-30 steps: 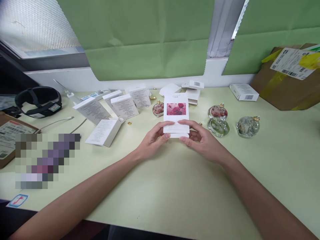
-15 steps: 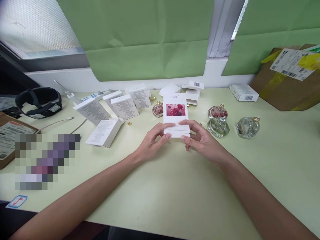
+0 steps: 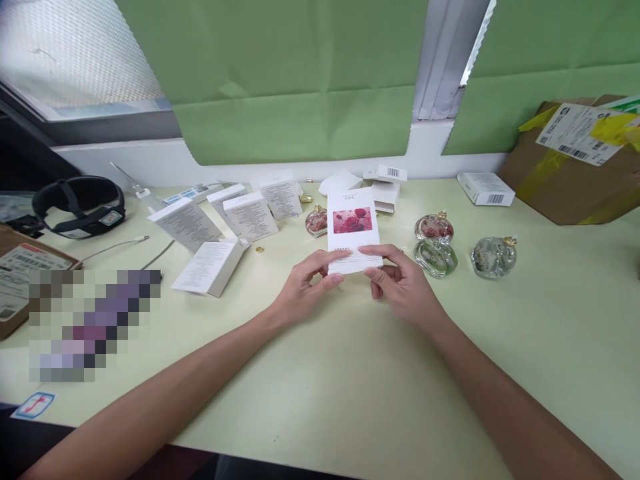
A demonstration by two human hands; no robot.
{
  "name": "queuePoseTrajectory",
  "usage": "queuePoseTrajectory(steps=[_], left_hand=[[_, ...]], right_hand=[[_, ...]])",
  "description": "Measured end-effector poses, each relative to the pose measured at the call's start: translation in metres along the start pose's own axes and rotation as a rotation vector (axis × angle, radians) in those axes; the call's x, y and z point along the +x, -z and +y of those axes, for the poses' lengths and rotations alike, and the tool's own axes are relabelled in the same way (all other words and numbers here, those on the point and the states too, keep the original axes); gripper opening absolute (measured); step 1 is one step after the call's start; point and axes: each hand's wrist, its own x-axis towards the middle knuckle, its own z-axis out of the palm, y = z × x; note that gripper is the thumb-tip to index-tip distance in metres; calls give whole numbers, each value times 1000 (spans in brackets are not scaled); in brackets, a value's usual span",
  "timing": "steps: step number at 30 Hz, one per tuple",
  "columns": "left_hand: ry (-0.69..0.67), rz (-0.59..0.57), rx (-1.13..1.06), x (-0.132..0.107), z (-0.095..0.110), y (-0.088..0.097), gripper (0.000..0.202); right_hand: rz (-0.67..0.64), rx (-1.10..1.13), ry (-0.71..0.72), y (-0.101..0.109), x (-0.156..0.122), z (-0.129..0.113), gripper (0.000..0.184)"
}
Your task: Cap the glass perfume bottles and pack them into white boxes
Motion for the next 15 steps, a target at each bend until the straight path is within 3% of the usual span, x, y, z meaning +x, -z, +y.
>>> queuePoseTrajectory(steps=[10,15], left_hand=[[11,62,-40,0,1,-2,39],[-54,59,23,-1,3,-1,35]], right_hand=[[82,-128,37,-4,-4,-1,28],[-18,-89,-19,-2,-3,0,60]])
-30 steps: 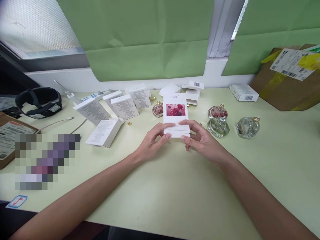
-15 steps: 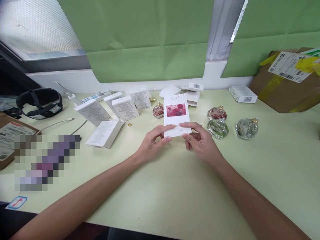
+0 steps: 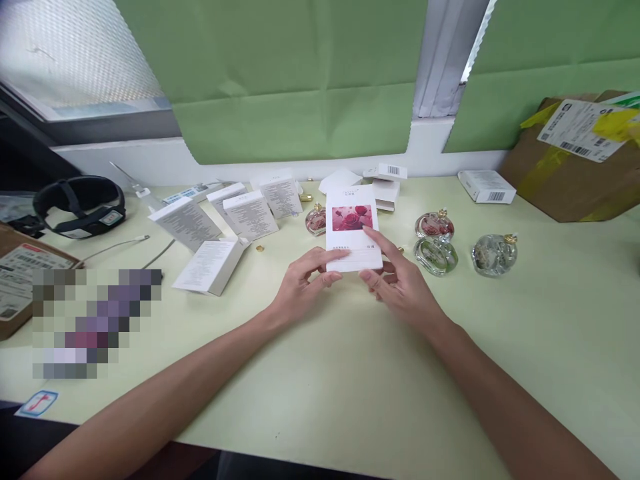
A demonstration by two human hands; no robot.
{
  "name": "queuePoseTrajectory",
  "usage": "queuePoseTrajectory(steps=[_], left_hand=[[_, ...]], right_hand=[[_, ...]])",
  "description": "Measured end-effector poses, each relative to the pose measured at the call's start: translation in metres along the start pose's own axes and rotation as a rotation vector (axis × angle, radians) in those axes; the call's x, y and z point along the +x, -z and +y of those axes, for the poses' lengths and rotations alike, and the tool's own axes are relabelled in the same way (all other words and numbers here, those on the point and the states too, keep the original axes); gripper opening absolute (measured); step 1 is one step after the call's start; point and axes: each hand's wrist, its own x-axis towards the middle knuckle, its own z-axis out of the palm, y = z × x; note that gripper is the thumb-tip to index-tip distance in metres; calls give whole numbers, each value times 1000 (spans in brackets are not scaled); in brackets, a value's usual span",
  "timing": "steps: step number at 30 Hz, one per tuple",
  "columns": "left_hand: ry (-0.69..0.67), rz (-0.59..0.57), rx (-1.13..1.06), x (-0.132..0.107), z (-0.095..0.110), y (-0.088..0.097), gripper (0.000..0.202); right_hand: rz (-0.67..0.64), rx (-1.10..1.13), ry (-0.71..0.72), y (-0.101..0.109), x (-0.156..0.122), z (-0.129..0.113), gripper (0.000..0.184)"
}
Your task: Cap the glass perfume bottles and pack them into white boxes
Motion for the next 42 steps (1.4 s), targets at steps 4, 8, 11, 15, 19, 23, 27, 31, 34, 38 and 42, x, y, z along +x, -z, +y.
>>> queuePoseTrajectory(steps=[4,8,11,15,19,23,27,31,34,38,42], left_hand=[[-87,-4,93,-1,1,-1,33],[-130,24,92,-1,2,-2,31],[-164,44,79,-1,3,-2,31],[-115,23,55,-2,1,-2,32],[-45,-27,43,-1,-1,-1,40],[-36,-34,22,0,-1,0,39],[-32,-41,-8,0,-1,0,36],[-30,-44,-30,0,-3,0,34],[5,-78,-53,0,-5,1,37],[48,-95,-85,-1,-8,1,39],[44,-128,-85,0,-9,3,40]], right_hand=[[-69,76,6,0,0,1,56],[7,-4,84,-1,-1,4,48],[62,-78,142,-3,-2,4,44],[55,-150,161,-1,-2,2,39],[-6,-217,163,7,1,1,47],[-28,-187,136,10,3,0,53],[16,-178,124,8,3,2,49],[44,-231,145,9,4,4,47],[0,-307,120,15,6,2,48],[-88,-362,103,22,7,0,49],[-93,-271,96,23,8,4,43]])
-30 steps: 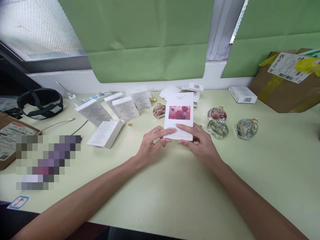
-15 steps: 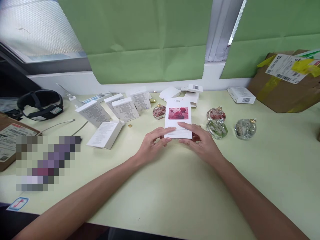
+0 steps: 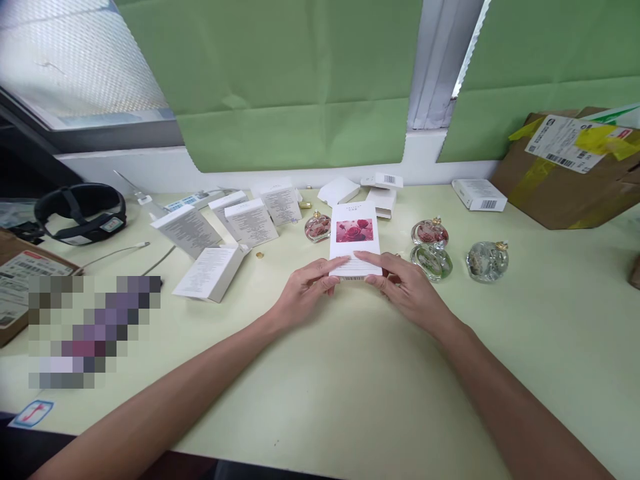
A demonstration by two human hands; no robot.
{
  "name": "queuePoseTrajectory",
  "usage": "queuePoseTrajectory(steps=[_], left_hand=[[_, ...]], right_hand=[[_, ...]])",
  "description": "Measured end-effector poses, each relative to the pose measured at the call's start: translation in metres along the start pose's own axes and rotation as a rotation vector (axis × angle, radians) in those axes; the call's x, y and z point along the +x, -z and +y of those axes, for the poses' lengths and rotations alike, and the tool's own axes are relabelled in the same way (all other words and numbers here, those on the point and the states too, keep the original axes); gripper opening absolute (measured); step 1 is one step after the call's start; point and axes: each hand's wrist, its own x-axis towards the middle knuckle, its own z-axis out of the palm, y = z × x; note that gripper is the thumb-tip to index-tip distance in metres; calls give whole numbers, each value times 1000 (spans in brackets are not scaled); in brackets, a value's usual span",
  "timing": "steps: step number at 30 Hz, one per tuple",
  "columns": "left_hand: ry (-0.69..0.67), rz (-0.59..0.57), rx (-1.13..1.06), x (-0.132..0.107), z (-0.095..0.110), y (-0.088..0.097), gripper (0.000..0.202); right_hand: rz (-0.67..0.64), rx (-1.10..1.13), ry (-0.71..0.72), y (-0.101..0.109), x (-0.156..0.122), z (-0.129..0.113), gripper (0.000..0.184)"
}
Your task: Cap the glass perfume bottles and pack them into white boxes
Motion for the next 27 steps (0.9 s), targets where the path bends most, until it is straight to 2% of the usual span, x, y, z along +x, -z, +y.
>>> queuePoseTrajectory(steps=[4,8,11,15,17,20,21,22,24,25,27], left_hand=[[36,-26,97,2,6,3,52],[66,105,103,3,12,0,78],[84,193,189,2,15,-3,92],[135,232,146,2,18,-3,94],[168,261,76,3,18,-2,92],[153,262,-17,4,17,0,86],[124,244,-48,4,16,0,85],[91,221,-79,3,16,0,85],[44,167,-135,2,17,-1,85],[37,142,-156,2,18,-1,85],[43,96,-172,1,19,-2,85]], right_hand=[[9,-55,7,-3,1,-2,46],[-21,-208,60,-12,-1,-14,46],[-123,-215,46,-22,-5,-25,39],[-249,-95,75,-30,-11,-36,30],[-200,-25,76,-29,-11,-37,27],[5,105,56,-24,-8,-32,16],[51,134,37,-22,-7,-29,26],[62,147,11,-20,-7,-27,43],[-18,143,-53,-17,-6,-22,79],[-82,141,-82,-17,-6,-20,89],[-192,172,-100,-18,-6,-18,96]])
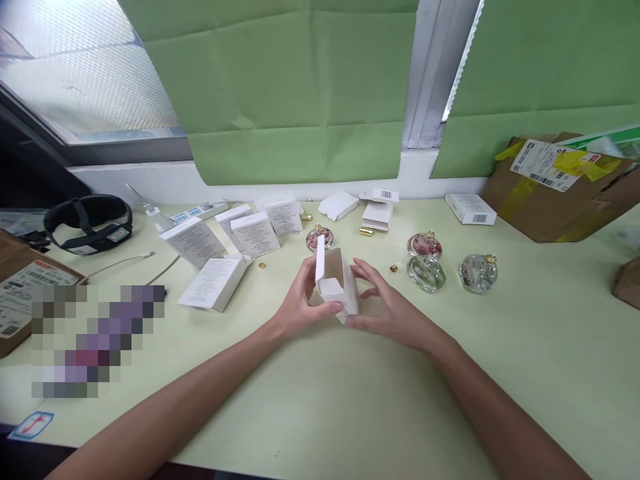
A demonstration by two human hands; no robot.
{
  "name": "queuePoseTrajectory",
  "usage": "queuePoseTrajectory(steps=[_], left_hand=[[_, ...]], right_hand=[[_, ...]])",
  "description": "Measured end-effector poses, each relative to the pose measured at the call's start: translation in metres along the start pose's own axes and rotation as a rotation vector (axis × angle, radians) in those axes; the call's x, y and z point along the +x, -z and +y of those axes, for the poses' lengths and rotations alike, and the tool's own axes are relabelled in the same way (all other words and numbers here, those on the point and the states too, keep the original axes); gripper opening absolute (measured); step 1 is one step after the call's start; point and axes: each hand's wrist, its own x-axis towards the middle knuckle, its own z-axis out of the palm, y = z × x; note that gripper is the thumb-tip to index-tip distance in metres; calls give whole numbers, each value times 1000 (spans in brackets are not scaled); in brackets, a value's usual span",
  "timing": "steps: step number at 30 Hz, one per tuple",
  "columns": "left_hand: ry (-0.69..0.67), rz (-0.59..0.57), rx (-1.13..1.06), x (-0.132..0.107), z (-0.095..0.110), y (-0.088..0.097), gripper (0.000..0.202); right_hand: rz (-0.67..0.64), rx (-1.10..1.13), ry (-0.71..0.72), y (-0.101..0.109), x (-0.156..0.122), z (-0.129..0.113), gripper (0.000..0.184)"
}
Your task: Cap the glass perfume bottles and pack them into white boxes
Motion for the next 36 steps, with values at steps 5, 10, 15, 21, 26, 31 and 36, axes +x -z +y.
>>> queuePoseTrajectory(steps=[5,10,15,21,26,31,36], left_hand=[[17,-31,52,-1,2,0,85],[45,-111,125,-1,2,4,89],[51,-78,196,-1,-3,7,100],[49,-8,247,-5,-2,2,112],[72,-35,267,-6,1,1,110],[-4,27,343,-7,-1,-4,117],[-75,66,394,-6,-4,-3,101]], right_hand=[[-65,50,-22,-6,4,0,95],[-88,-34,-74,-3,-2,1,111],[152,-164,22,39,5,-19,76],[144,-995,-135,119,97,-32,56],[-10,-1162,-290,127,166,-6,71],[-70,-1298,-332,105,181,8,83],[-111,-1388,-223,96,180,5,65]])
